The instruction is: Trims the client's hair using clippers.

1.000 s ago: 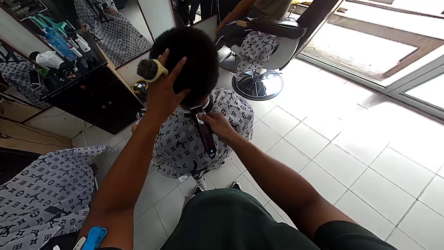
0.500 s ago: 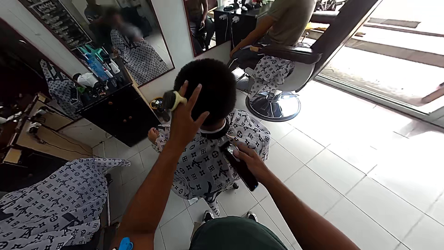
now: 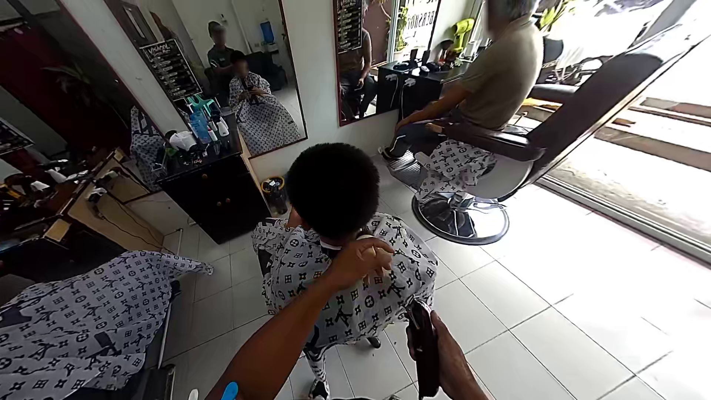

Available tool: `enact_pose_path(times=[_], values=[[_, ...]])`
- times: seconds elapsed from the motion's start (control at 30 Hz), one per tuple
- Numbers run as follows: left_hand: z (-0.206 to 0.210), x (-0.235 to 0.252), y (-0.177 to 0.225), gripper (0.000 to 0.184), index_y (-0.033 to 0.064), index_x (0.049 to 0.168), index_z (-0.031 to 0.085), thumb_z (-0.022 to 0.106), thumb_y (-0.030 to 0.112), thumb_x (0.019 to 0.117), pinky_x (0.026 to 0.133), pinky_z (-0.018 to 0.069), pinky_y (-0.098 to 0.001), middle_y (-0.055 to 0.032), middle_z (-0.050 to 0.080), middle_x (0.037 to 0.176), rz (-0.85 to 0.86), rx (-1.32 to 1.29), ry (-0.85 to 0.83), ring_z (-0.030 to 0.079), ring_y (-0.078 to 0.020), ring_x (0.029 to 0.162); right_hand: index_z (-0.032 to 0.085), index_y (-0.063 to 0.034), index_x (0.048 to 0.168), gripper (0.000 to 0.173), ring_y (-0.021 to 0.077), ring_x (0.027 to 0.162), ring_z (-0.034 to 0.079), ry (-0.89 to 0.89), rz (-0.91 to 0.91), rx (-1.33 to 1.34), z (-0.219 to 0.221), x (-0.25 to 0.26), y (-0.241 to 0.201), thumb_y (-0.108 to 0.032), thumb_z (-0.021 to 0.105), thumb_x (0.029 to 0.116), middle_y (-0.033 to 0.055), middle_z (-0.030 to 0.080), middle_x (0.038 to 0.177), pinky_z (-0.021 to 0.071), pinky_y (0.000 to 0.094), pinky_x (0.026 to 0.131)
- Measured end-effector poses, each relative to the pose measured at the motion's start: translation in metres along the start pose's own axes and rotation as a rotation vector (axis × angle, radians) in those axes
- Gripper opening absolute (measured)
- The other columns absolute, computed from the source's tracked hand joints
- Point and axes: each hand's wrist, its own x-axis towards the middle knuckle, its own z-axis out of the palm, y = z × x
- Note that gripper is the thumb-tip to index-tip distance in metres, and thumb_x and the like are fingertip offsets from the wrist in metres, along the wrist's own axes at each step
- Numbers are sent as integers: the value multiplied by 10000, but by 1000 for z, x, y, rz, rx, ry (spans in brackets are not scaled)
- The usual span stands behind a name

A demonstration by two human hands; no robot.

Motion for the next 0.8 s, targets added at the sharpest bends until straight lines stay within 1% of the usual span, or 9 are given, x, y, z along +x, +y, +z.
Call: enact_pose_path(times=[0.13,0.23,0.33,0.4,0.47,0.53,0.6,0.67,0.8], values=[[13,8,-8,221,-4,1233,591,519,94,1048,528,517,-201,-28,731,896,1,-89,124,673,-56,669,559,-18,1154,563,106,532,626,-29,7,18,-20,6,-4,-438,196,1061,34,663,709,548,251,482],[19,10,-16,218,-31,1173,671,573,72,1008,573,523,-191,-21,721,883,150,-11,238,650,-34,688,563,-31,1148,493,114,538,629,-31,8,-39,-32,12,-17,-414,269,1050,38,665,716,549,257,487],[15,3,-4,232,-9,1243,582,549,94,1038,515,513,-208,-47,728,909,-13,-79,124,664,-61,658,551,-42,1156,457,116,545,634,-12,5,-87,-33,11,-27,-419,323,1031,36,659,726,559,262,493],[13,-14,15,244,-24,1202,665,601,120,1016,591,508,-192,-50,733,950,185,232,106,639,-42,691,553,-38,1143,460,115,539,638,-6,-9,-87,-27,13,-34,-420,322,1033,34,666,719,559,261,486],[6,-20,28,187,37,1053,765,652,165,977,701,556,-268,-71,761,972,594,610,353,686,-104,791,562,-41,1140,469,118,545,640,-27,-28,-82,-18,19,-41,-439,340,1030,35,670,725,563,265,495],[-9,-13,36,179,95,1011,792,664,207,957,763,602,-350,-88,765,1062,782,847,651,735,-174,933,579,-27,1157,513,131,543,639,-63,-37,-80,-10,25,-45,-487,401,1017,52,671,737,566,277,494],[-27,-4,40,240,159,1117,789,666,287,956,926,553,-445,-107,688,1288,679,1041,768,658,-254,1175,569,-18,1174,529,133,547,642,-105,-31,-114,-2,35,-53,-496,423,1000,54,674,744,568,280,499],[-41,5,39,371,209,1273,731,689,372,942,1094,427,-550,-133,556,1485,517,1163,722,484,-330,1408,554,-18,1180,512,133,561,653,-160,-28,-134,8,49,-67,-479,453,980,52,683,752,576,282,517],[-51,17,23,576,270,1432,616,733,432,891,1137,302,-664,-141,455,1580,444,1353,650,356,-393,1491,521,-25,1241,737,145,648,675,-393,38,-117,14,79,-86,-617,693,837,60,695,840,588,292,589]])
